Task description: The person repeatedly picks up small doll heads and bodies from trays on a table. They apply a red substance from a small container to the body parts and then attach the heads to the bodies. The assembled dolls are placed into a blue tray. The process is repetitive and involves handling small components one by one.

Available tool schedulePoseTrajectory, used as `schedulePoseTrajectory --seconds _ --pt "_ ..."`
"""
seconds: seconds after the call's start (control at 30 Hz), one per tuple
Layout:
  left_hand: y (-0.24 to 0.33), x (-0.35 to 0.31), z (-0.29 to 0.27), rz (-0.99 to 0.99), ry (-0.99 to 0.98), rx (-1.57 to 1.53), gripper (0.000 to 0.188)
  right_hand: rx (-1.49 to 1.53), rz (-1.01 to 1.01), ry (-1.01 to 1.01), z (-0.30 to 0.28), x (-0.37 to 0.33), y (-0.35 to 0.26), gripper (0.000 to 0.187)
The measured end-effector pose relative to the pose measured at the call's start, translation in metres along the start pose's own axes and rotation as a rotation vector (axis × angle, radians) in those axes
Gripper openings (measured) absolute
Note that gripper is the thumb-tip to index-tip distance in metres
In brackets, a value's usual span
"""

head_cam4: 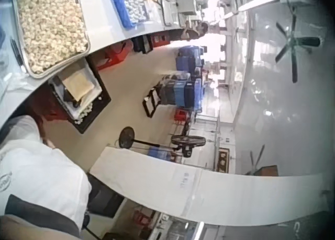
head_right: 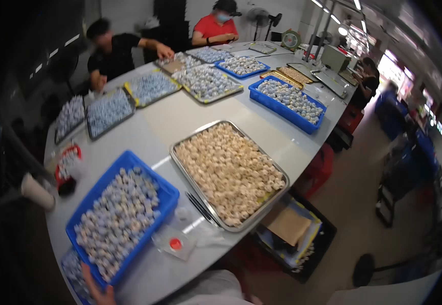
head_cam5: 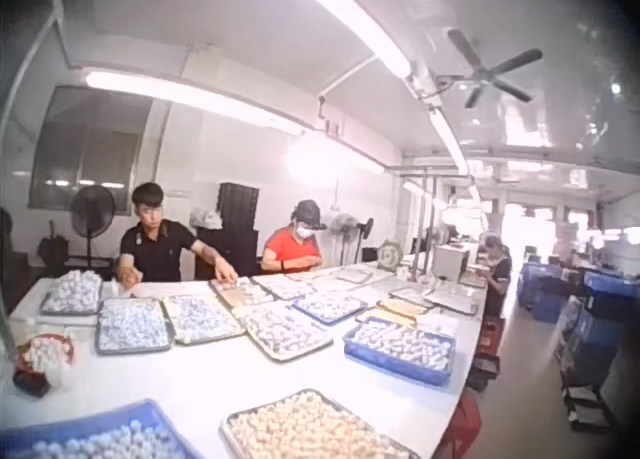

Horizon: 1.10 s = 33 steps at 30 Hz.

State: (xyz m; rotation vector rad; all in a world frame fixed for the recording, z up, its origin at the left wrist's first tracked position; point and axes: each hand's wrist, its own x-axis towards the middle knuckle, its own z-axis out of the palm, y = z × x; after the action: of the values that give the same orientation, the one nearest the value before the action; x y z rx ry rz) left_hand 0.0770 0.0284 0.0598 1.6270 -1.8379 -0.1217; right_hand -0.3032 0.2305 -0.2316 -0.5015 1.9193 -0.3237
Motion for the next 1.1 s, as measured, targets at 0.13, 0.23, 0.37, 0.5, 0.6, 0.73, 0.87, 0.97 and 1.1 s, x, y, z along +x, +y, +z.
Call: schedulePoseTrajectory --seconds 0.13,0.23,0.37,0.5,0.6,0.73,0.87,0.97,1.1 --pt "0.009 -0.041 -0.042 -0.153 -0.005 -0.048 0.082 -0.135 -0.184 0.029 -0.042 0.014 -0.01 0.023" --pt "-0.028 -0.076 -0.052 -0.307 0.12 0.222 0.08 -0.245 -0.415 -0.004 -0.054 0.026 -0.055 0.023" --pt "-0.098 -0.113 -0.054 -0.48 0.217 0.515 0.085 -0.387 -0.772 -0.042 -0.046 0.026 -0.144 0.023" --pt "-0.099 -0.101 -0.043 -0.508 0.061 0.376 0.094 -0.499 -1.007 -0.076 -0.028 0.009 -0.201 0.023" --pt "-0.096 -0.087 -0.035 -0.45 -0.009 0.367 0.095 -0.556 -1.099 -0.106 -0.013 0.002 -0.224 0.023" --pt "-0.089 -0.067 -0.039 -0.403 -0.046 0.259 0.094 -0.62 -1.143 -0.114 0.002 0.002 -0.239 0.023" --pt "-0.074 -0.05 -0.07 -0.412 -0.358 0.218 0.087 -0.662 -1.106 -0.099 0.006 0.005 -0.249 0.023" --pt "-0.094 -0.029 -0.074 -0.29 -0.224 0.206 0.072 -0.687 -1.081 -0.094 0.009 0.005 -0.252 0.023" --pt "-0.113 -0.03 -0.072 -0.276 -0.232 0.329 0.053 -0.7 -1.042 -0.081 0.016 0.005 -0.257 0.023"
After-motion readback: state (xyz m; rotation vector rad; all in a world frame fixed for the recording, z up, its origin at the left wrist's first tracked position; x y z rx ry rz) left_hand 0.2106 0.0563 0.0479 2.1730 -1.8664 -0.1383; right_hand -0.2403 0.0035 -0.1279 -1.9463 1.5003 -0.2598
